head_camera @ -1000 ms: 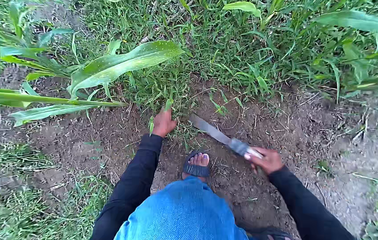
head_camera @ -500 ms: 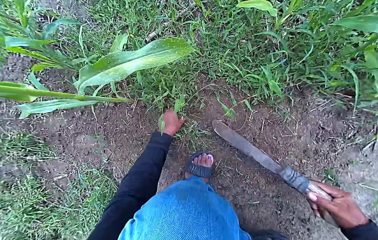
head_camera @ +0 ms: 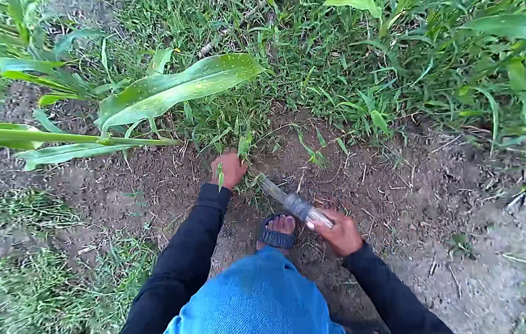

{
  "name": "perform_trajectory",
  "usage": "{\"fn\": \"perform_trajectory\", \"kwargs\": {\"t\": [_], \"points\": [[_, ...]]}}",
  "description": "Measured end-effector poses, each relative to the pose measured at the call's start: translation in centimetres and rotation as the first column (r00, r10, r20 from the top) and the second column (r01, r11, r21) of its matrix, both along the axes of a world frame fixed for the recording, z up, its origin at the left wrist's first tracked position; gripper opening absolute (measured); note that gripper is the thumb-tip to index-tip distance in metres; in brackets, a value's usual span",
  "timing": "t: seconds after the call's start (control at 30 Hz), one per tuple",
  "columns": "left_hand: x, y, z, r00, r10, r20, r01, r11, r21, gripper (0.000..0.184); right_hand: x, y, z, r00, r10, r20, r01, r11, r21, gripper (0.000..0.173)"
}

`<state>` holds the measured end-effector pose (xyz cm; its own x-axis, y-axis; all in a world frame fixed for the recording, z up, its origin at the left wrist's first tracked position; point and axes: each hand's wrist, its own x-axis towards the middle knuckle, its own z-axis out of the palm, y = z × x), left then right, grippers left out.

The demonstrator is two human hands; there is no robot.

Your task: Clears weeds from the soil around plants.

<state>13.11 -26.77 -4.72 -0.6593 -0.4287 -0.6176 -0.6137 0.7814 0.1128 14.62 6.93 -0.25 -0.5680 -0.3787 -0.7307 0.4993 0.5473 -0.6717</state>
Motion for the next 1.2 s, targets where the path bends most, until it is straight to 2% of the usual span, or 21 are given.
{"fn": "perform_trajectory", "kwargs": {"t": [0.1,0.17,0.23,0.27,0.33,0.37,0.47,0.53,0.6,0.67,0.73,0.8,0.87,0.9,0.97,1.0,1.07,1.13,1.2], "points": [[-1.0,-0.3,0.4,0.995,0.005,0.104,-0.011,0.998,0.062,0.040,0.9,9.1,2.2,0.997,-0.077,-0.007,0.077,0.996,0.039,0.053],[-1.5,-0.5,0.8,0.993,0.020,0.113,-0.033,0.993,0.112,0.036,1.4,16.0,3.7,0.992,-0.118,-0.050,0.120,0.992,0.029,0.052],[-1.5,-0.3,1.2,0.994,0.040,0.099,-0.053,0.991,0.125,0.035,1.7,20.0,5.1,0.985,-0.165,-0.041,0.165,0.986,-0.007,0.048],[-1.3,-0.2,1.2,0.996,0.045,0.083,-0.056,0.990,0.129,0.034,1.6,20.5,5.3,0.983,-0.181,-0.039,0.181,0.983,-0.020,0.047],[-0.6,-0.3,0.3,0.999,0.040,0.020,-0.042,0.991,0.128,0.033,0.6,17.7,4.0,0.983,-0.169,-0.068,0.168,0.986,-0.010,0.048],[-0.2,-0.5,-0.1,0.999,0.035,-0.009,-0.033,0.992,0.125,0.033,-0.5,14.4,2.8,0.990,-0.120,-0.077,0.121,0.993,0.011,0.049],[-0.6,-0.3,0.7,0.995,0.086,0.042,-0.090,0.991,0.099,0.035,-3.6,2.1,-0.5,0.995,0.085,-0.060,-0.082,0.995,0.054,0.049],[-1.3,-0.7,2.1,0.986,0.154,0.068,-0.158,0.985,0.065,0.036,-5.1,-2.6,-0.9,0.975,0.193,-0.108,-0.183,0.978,0.098,0.052],[-1.2,-0.7,3.0,0.986,0.150,0.073,-0.152,0.988,0.031,0.036,-4.8,-3.2,0.0,0.952,0.270,-0.141,-0.251,0.958,0.140,0.057],[-1.2,0.0,3.5,0.997,0.069,-0.021,-0.069,0.997,-0.031,0.038,-4.0,-3.1,1.1,0.940,0.288,-0.182,-0.257,0.951,0.174,0.062],[-0.7,0.7,3.0,0.988,0.020,-0.154,-0.036,0.994,-0.100,0.048,-2.2,-2.9,1.5,0.954,0.225,-0.201,-0.197,0.969,0.148,0.063],[-0.5,1.1,2.3,0.976,0.017,-0.215,-0.036,0.996,-0.087,0.067,-0.7,-2.6,1.2,0.990,0.087,-0.115,-0.080,0.995,0.064,0.058],[-0.9,1.5,1.6,0.988,0.041,-0.146,-0.054,0.995,-0.084,0.080,0.5,-2.5,0.8,0.990,-0.112,0.086,0.112,0.994,-0.004,0.048],[-1.4,1.5,1.0,0.995,0.064,-0.078,-0.072,0.992,-0.102,0.079,0.9,-2.6,0.6,0.967,-0.173,0.184,0.178,0.984,-0.009,0.046],[-2.7,1.2,0.3,0.996,0.084,0.017,-0.082,0.991,-0.110,0.063,1.4,-3.0,0.4,0.955,-0.184,0.234,0.189,0.982,0.002,0.046],[-3.3,0.7,0.6,0.995,0.069,0.078,-0.061,0.993,-0.096,0.057,1.6,-3.4,0.6,0.961,-0.163,0.222,0.165,0.986,0.007,0.047],[-3.9,-0.6,0.5,0.989,0.053,0.137,-0.045,0.997,-0.060,0.056,1.9,-3.9,1.2,0.982,-0.121,0.143,0.119,0.993,0.017,0.052],[-3.9,-1.6,0.3,0.993,0.074,0.096,-0.072,0.997,-0.022,0.052,1.7,-3.7,2.3,1.000,-0.030,0.003,0.030,0.999,0.044,0.058],[-3.8,-1.7,0.8,0.993,0.087,0.078,-0.087,0.996,-0.001,0.051,1.3,-2.8,3.4,0.975,0.116,-0.191,-0.098,0.990,0.099,0.063]]}}
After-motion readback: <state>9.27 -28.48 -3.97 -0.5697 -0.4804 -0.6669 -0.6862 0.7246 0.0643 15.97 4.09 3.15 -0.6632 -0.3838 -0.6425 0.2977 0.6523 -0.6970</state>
